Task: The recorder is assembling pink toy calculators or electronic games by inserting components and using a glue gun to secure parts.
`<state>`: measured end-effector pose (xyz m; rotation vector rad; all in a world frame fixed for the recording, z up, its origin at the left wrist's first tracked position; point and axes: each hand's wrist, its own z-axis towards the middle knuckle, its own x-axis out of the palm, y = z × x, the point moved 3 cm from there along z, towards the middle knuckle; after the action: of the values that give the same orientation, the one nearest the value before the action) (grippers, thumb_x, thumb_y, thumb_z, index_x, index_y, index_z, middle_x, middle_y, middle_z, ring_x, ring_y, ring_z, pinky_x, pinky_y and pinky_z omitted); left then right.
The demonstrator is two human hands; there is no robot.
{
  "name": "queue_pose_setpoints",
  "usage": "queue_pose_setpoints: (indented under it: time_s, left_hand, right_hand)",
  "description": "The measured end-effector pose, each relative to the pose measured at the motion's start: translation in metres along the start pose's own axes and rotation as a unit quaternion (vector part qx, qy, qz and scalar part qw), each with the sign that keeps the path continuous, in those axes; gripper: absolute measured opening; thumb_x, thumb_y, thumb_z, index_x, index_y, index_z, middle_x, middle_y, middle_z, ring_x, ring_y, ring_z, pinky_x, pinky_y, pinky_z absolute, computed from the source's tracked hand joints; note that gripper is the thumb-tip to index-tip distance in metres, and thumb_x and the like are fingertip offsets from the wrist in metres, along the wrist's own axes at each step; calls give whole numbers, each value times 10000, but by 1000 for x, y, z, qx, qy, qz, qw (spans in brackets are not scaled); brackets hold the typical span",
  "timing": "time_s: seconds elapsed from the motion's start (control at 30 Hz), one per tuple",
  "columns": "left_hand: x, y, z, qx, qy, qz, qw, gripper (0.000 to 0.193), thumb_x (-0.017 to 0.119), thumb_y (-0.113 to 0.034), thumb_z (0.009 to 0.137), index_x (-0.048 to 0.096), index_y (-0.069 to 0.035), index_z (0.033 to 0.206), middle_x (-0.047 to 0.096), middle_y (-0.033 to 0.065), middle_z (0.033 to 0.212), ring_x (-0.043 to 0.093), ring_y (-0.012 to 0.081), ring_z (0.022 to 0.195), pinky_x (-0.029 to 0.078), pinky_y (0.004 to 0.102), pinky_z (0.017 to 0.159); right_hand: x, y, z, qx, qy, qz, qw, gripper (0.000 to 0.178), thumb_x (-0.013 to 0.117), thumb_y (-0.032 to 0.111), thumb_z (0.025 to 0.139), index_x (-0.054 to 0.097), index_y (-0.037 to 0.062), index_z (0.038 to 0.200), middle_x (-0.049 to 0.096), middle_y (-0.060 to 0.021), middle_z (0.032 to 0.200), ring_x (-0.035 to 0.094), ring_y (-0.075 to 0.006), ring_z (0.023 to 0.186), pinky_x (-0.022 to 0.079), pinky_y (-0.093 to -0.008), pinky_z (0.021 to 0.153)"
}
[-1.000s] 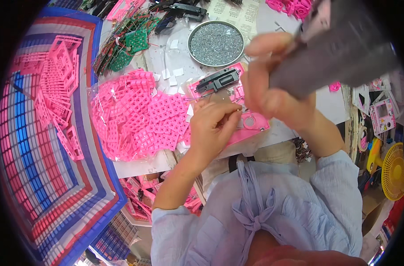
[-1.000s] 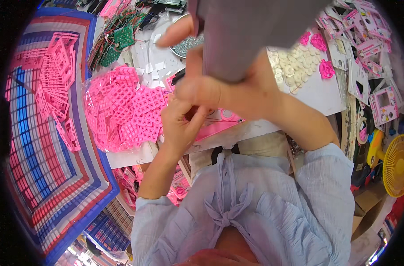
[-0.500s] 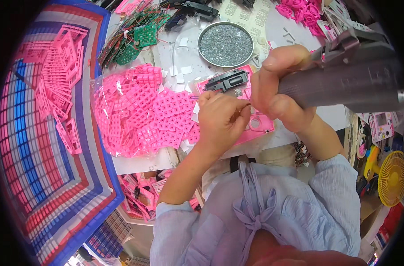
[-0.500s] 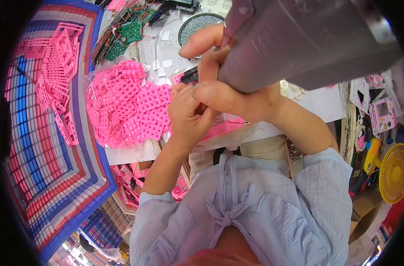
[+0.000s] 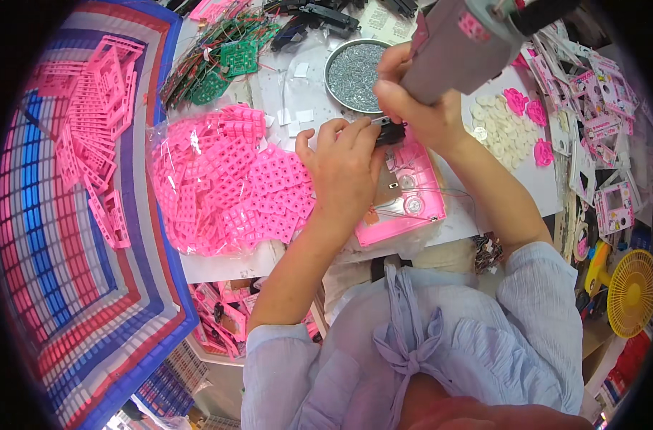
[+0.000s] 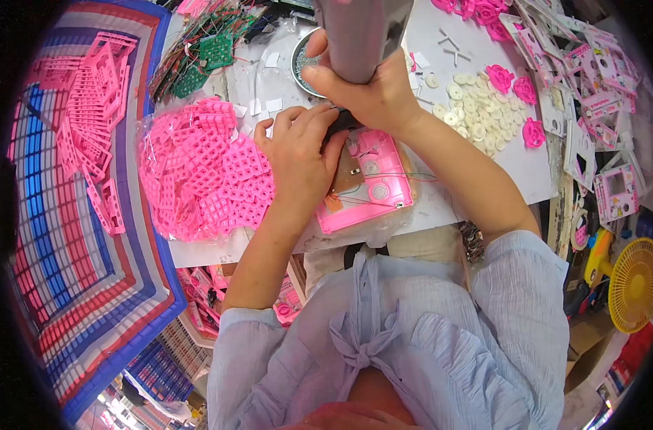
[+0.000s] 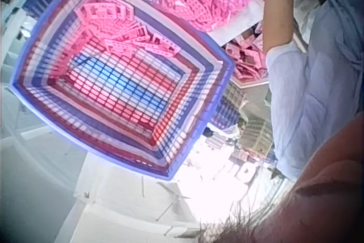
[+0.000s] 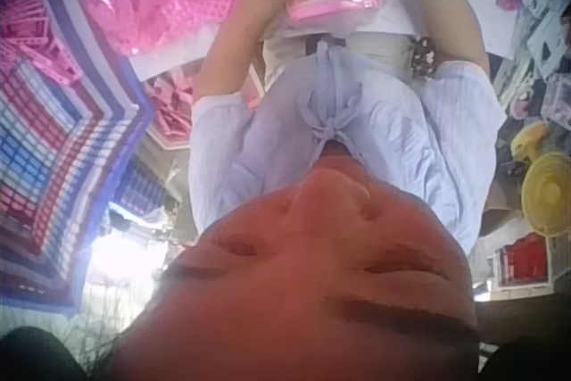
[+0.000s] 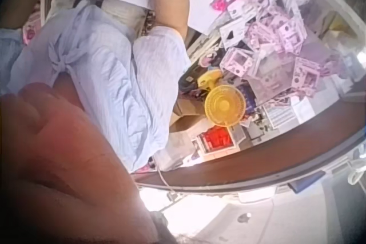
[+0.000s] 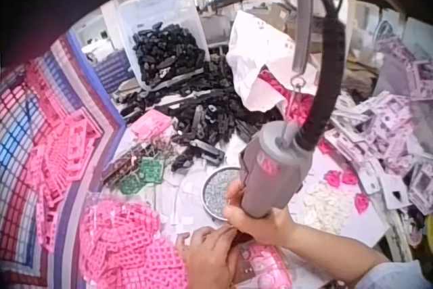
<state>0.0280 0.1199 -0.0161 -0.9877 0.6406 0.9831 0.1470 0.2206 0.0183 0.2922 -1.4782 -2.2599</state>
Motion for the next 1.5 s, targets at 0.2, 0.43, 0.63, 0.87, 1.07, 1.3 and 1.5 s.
queue_pose_setpoints:
  time_s: [0.2, 0.43, 0.63, 0.87, 1.07, 1.3, 1.5]
  left_hand:
    - [0, 1, 18, 14, 67, -75, 995, 381, 772, -194, 746, 643, -110, 1094, 657, 71, 1048, 563, 252, 1121, 323, 509, 978]
    - [-45, -6, 22, 49, 111, -104, 987, 411, 735, -75, 768, 572, -15, 1141, 630, 186, 1153, 605, 398, 1053, 499, 459, 883]
    - [-204, 21, -74, -140, 146, -112, 973, 361, 702, -21, 801, 549, -12, 1127, 585, 174, 1060, 602, 314, 970, 492, 374, 859]
    - [-288, 58, -243, -284, 371, 391, 793, 601, 779, -116, 715, 560, -39, 1270, 622, 209, 1169, 604, 404, 1089, 471, 464, 930]
    - [-198, 36, -204, -201, 261, 38, 943, 426, 771, -131, 771, 627, -25, 1158, 661, 181, 1101, 628, 401, 1011, 494, 463, 866]
    - [-58, -29, -74, 82, 148, -191, 967, 569, 787, -187, 766, 577, -35, 1273, 592, 160, 1271, 582, 352, 1132, 462, 483, 951]
    - [-11, -39, -72, 126, 203, -79, 968, 647, 729, -368, 809, 556, -1, 1313, 552, 167, 1326, 479, 320, 1294, 330, 538, 1106]
  right_hand:
    - [-3, 0, 1, -41, 46, -27, 998, 161, 695, 21, 881, 613, 38, 1018, 580, 34, 864, 551, -62, 758, 453, -239, 642]
    - [-43, -13, 55, 168, 97, 210, 958, 333, 703, 281, 926, 675, 77, 1188, 699, -23, 1023, 661, -146, 977, 535, -332, 843]
    - [-222, -49, 83, 53, 15, -579, 813, 255, 657, 235, 873, 714, 77, 1065, 723, -156, 896, 705, -301, 812, 545, -411, 725]
    - [-229, -105, 90, 58, -102, -625, 772, 306, 651, 328, 846, 700, 40, 938, 692, -248, 869, 679, -425, 783, 527, -511, 688]
    - [-202, -26, 11, 92, -31, -536, 838, 171, 700, 176, 805, 660, 26, 876, 677, -133, 763, 651, -277, 690, 505, -376, 655]
    - [-50, 28, -74, 8, 314, -343, 885, 125, 692, 112, 765, 632, 78, 869, 615, -78, 726, 630, -272, 669, 494, -379, 603]
    - [-22, 7, -68, -51, 364, -445, 817, 215, 724, 162, 766, 608, 112, 940, 637, -76, 823, 661, -289, 742, 522, -412, 623]
